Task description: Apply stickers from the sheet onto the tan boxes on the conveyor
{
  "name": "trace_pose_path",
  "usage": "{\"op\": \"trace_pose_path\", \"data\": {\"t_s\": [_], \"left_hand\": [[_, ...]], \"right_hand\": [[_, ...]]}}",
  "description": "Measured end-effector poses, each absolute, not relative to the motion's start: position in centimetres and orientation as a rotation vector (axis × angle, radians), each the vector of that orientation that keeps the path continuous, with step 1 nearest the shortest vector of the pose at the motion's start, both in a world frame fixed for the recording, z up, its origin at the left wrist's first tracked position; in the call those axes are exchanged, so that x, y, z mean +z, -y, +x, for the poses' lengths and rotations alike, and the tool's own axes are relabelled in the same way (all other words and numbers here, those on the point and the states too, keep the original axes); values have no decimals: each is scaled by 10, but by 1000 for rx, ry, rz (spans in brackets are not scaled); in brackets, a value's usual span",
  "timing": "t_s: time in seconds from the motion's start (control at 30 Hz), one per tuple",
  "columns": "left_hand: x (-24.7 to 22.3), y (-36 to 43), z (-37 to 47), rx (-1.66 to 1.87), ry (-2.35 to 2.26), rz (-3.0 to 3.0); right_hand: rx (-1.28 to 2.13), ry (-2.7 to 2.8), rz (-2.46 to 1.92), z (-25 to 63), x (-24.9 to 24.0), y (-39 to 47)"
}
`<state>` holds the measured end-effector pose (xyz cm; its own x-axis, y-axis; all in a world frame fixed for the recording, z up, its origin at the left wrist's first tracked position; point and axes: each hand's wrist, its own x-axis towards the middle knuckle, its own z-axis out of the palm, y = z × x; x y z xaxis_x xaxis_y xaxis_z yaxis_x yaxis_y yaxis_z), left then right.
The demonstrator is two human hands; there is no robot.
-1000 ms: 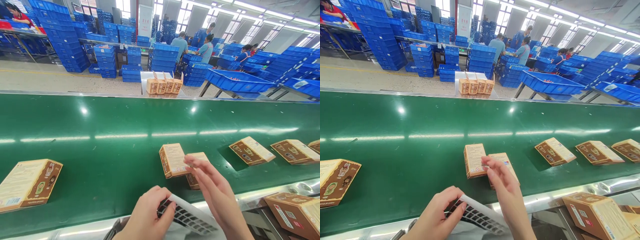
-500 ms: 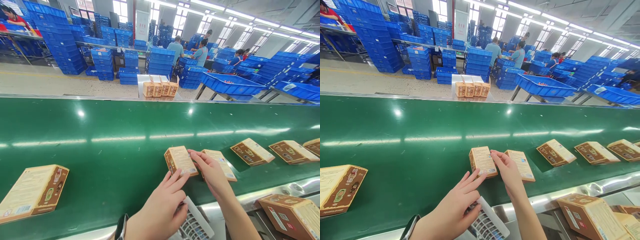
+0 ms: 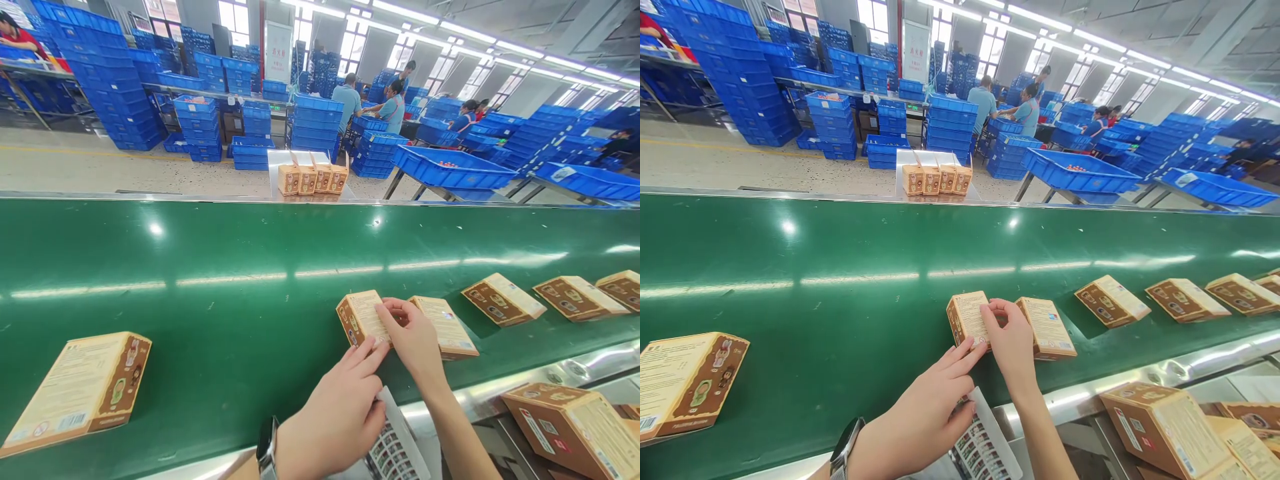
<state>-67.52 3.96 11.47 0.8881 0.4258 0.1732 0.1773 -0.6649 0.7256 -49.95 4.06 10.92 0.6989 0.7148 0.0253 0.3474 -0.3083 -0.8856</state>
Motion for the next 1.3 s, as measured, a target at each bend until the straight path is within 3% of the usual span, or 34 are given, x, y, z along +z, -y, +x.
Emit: {"op": "trace_pose_path", "data": {"t_s": [0.23,0.43,0.57,0.67,0.77,0.87,1.03,1.3], "left_hand": [[112,-39,-663,453,-431,2218],[129,-40,-696,591,-765,1650],[122,-42,-730,579,-861,1229],[115,-40,-749,680,-945,1450],[120,-34,-753,970,-1039,2106],[131,-28,-741,1093,-759,2501],[139,-26,-733,945,-649,2410],[151,-31,-753,591,-648,2404]], "right_hand": [[203,856,-2003,-477,122,-40],[748,1311,-1836,-487,153,27],[873,1106,-1814,-513,155,60],[897,921,-1779,-533,150,62],[970,916,-1713,-550,147,57],[1050,968,-1660,-560,148,53],[1057,1187,-1654,-553,152,56],[782,1576,-1611,-549,141,61]]}}
